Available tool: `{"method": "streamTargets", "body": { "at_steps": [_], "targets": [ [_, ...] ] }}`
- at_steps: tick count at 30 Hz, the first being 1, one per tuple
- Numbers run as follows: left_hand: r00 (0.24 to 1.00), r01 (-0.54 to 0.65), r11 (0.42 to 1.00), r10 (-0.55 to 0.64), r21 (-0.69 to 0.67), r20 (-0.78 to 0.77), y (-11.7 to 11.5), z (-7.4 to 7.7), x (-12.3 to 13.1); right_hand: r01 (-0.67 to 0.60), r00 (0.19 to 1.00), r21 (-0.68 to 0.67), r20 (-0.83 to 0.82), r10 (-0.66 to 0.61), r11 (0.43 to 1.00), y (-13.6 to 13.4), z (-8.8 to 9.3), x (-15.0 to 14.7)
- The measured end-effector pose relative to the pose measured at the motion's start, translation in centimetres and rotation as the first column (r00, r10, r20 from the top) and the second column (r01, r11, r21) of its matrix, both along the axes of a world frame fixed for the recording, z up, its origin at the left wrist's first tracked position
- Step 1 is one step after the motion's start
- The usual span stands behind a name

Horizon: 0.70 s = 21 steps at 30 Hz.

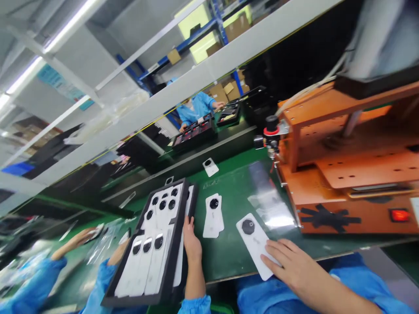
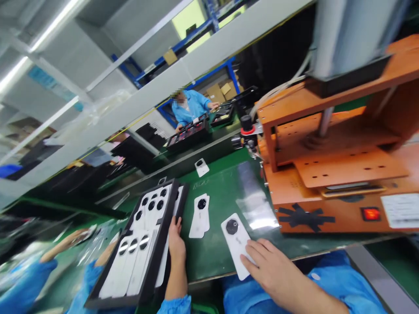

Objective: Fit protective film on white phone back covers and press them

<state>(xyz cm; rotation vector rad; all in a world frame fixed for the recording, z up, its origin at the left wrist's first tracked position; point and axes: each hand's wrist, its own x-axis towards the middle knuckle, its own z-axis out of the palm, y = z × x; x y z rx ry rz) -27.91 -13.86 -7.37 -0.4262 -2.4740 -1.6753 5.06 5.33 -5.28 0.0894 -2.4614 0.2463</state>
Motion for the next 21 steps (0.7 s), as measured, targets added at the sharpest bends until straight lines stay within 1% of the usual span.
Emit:
{"method": "streamTargets", "body": {
  "at_steps": [3, 5, 6, 7, 8, 9, 10, 11, 12, 13, 14, 16, 18, 19, 20, 21],
  "targets": [
    [0.996, -0.033, 0.996, 0.026, -0.081, -0.083, 1.1, 2.2, 2.6, -0.036, 0.992, 0.018, -0.116, 0.038, 0.999, 0.9, 3.9, 1.7],
    [0.988, -0.020, 0.994, 0.003, -0.108, -0.152, 2.8, 4.2, 4.8, -0.070, 0.978, 0.015, -0.195, 0.071, 0.997, 1.9, 6.0, 3.8],
    [0.980, 0.011, 0.990, -0.039, -0.142, -0.195, 4.0, 5.4, 6.2, -0.073, 0.972, 0.003, -0.222, 0.072, 0.997, 2.4, 6.8, 5.3],
    [0.972, 0.121, 0.979, -0.149, -0.162, -0.180, 5.6, 6.6, 7.8, -0.067, 0.970, -0.012, -0.234, 0.062, 0.998, 2.8, 7.5, 6.9],
    [0.945, 0.276, 0.946, -0.299, -0.169, -0.130, 7.4, 7.9, 9.5, -0.048, 0.974, -0.030, -0.225, 0.040, 0.998, 3.1, 8.1, 8.8],
    [0.888, 0.443, 0.881, -0.457, -0.165, -0.055, 9.4, 9.2, 11.4, -0.011, 0.979, -0.050, -0.205, 0.001, 0.999, 3.3, 8.6, 10.7],
    [0.799, 0.598, 0.788, -0.600, -0.144, 0.037, 11.6, 10.4, 13.3, 0.052, 0.983, -0.070, -0.175, -0.063, 0.996, 3.4, 9.1, 12.7],
    [0.696, 0.718, 0.690, -0.706, -0.091, 0.132, 14.0, 11.5, 15.1, 0.138, 0.979, -0.085, -0.142, -0.149, 0.987, 3.4, 9.6, 14.6],
    [0.576, 0.809, 0.587, -0.788, -0.015, 0.218, 16.4, 12.5, 16.8, 0.238, 0.962, -0.090, -0.118, -0.247, 0.967, 3.4, 10.0, 16.5],
    [0.480, 0.851, 0.519, -0.830, 0.081, 0.284, 18.9, 13.3, 18.4, 0.344, 0.929, -0.086, -0.115, -0.352, 0.935, 3.3, 10.4, 18.1],
    [0.397, 0.864, 0.474, -0.849, 0.170, 0.349, 21.2, 14.0, 19.7, 0.442, 0.884, -0.073, -0.134, -0.448, 0.894, 3.2, 10.7, 19.6],
    [0.250, 0.843, 0.419, -0.860, 0.337, 0.445, 25.2, 14.8, 21.9, 0.568, 0.806, -0.020, -0.185, -0.562, 0.823, 3.1, 11.2, 21.7],
    [0.142, 0.800, 0.385, -0.867, 0.460, 0.478, 28.2, 15.2, 23.6, 0.653, 0.744, 0.034, -0.215, -0.633, 0.757, 3.3, 11.3, 23.0],
    [0.113, 0.782, 0.373, -0.873, 0.499, 0.475, 29.2, 15.2, 24.3, 0.688, 0.717, 0.062, -0.213, -0.664, 0.723, 3.5, 11.2, 23.4],
    [0.103, 0.768, 0.366, -0.880, 0.525, 0.463, 30.1, 15.2, 24.8, 0.716, 0.694, 0.093, -0.208, -0.689, 0.692, 3.9, 11.0, 23.6],
    [0.107, 0.758, 0.365, -0.888, 0.541, 0.448, 30.8, 15.1, 25.3, 0.734, 0.677, 0.122, -0.208, -0.706, 0.668, 4.5, 10.8, 23.6]
  ]
}}
